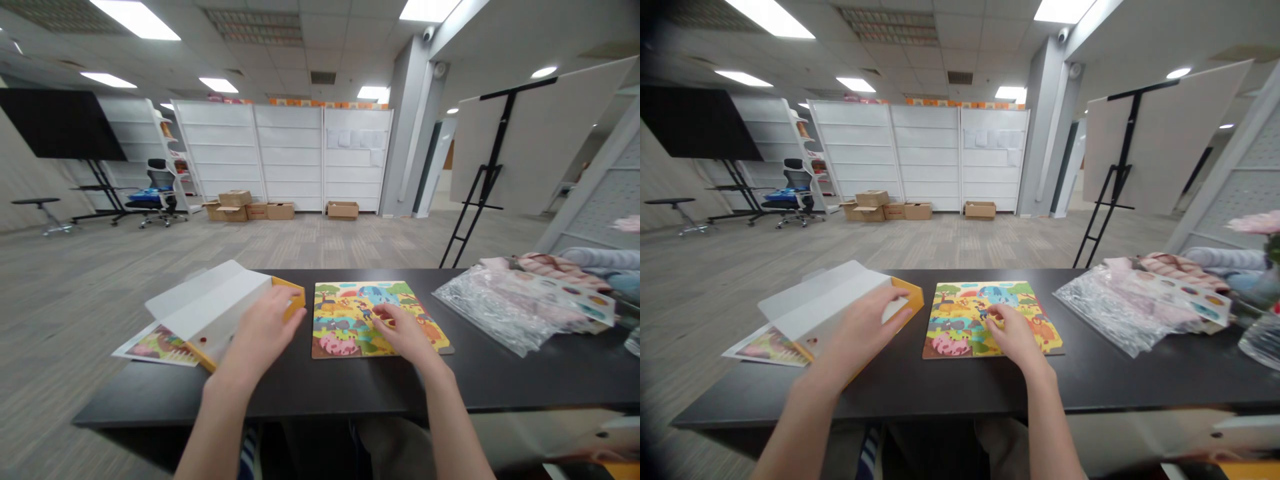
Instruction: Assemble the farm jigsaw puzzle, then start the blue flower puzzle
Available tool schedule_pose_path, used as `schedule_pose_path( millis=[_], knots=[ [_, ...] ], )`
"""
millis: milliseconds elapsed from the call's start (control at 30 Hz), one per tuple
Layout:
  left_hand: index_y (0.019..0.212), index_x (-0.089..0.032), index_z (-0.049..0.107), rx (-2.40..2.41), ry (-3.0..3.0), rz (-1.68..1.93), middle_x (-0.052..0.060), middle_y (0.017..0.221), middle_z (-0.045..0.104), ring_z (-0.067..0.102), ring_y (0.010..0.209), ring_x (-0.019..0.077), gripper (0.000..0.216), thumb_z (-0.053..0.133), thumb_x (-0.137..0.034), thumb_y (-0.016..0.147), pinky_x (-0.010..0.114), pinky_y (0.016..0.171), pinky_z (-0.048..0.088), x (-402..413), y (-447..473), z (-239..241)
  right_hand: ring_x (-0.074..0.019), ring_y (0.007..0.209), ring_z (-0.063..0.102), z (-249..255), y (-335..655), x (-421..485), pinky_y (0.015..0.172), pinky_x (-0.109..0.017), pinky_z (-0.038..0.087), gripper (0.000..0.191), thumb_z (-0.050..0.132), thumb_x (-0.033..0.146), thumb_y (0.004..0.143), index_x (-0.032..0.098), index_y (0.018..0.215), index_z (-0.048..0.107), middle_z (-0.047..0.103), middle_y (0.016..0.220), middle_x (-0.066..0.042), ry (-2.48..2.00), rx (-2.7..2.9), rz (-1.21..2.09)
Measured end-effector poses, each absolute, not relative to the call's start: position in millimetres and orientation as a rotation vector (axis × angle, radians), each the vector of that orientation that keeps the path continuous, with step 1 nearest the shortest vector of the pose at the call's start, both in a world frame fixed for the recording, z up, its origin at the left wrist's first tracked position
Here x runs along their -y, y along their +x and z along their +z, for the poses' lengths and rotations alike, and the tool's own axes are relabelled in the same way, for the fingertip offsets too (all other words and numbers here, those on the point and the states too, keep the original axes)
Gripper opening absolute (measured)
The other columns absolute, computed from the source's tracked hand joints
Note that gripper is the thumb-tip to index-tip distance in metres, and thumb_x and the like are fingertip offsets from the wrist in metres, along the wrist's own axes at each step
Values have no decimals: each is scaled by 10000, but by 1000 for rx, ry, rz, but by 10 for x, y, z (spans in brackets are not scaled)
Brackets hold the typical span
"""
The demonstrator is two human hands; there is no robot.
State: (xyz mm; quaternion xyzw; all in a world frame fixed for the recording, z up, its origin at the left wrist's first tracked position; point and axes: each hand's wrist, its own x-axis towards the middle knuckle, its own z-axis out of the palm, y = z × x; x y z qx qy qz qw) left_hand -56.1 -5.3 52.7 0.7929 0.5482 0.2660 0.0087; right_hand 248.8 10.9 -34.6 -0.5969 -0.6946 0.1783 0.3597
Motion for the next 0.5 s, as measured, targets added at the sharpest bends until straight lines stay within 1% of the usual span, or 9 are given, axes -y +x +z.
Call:
schedule_pose_path(
  millis=[67, 167, 233, 300, 367, 500],
  knots=[
    [1184, -240, 638, -1394, 2518, 747, 64, 1212, 702, 652, 1118, 258, 279, 571, -336, 931, 365, 975, 511, 115, -209, 459, -262, 978, 691, -341, 2537, -102, 880, -428, 540, 231, 561, 320, 877, 191, 1026, 679, 736, 1081, -112, -1589, 1783, 436],
    [1135, -229, 657, -1159, 2591, 513, 78, 1154, 708, 650, 1104, 285, 255, 652, -298, 889, 395, 948, 520, 170, 233, 246, -261, 955, 694, -338, 2576, -69, 879, -421, 535, 218, 556, 302, 878, 186, 1015, 681, 739, 1069, -115, -1644, 1800, 418],
    [1110, -209, 655, -1116, 2630, 407, 102, 1136, 697, 636, 1103, 315, 277, 707, -306, 856, 429, 939, 517, 171, 419, 105, -269, 980, 691, -332, 2580, -35, 896, -421, 528, 216, 570, 295, 874, 180, 1016, 685, 741, 1070, -123, -1660, 1819, 422],
    [1106, -201, 643, -1116, 2646, 388, 116, 1152, 681, 616, 1127, 332, 305, 733, -329, 844, 452, 960, 501, 144, 516, 10, -274, 996, 690, -322, 2578, 2, 898, -415, 526, 222, 586, 295, 872, 173, 1027, 687, 741, 1073, -131, -1662, 1832, 454],
    [1104, -196, 631, -1141, 2651, 393, 122, 1164, 674, 613, 1136, 335, 309, 729, -346, 853, 460, 970, 492, 102, 551, -33, -266, 961, 697, -310, 2579, 35, 874, -401, 530, 209, 589, 269, 870, 170, 1025, 687, 745, 1056, -129, -1661, 1840, 497],
    [1075, -177, 628, -1204, 2674, 338, 116, 1124, 693, 646, 1089, 326, 268, 693, -354, 884, 440, 923, 512, 39, 553, -16, -236, 927, 702, -301, 2601, 74, 855, -354, 527, 189, 560, 160, 853, 171, 992, 688, 751, 1013, -109, -1638, 1845, 558]
  ],
)
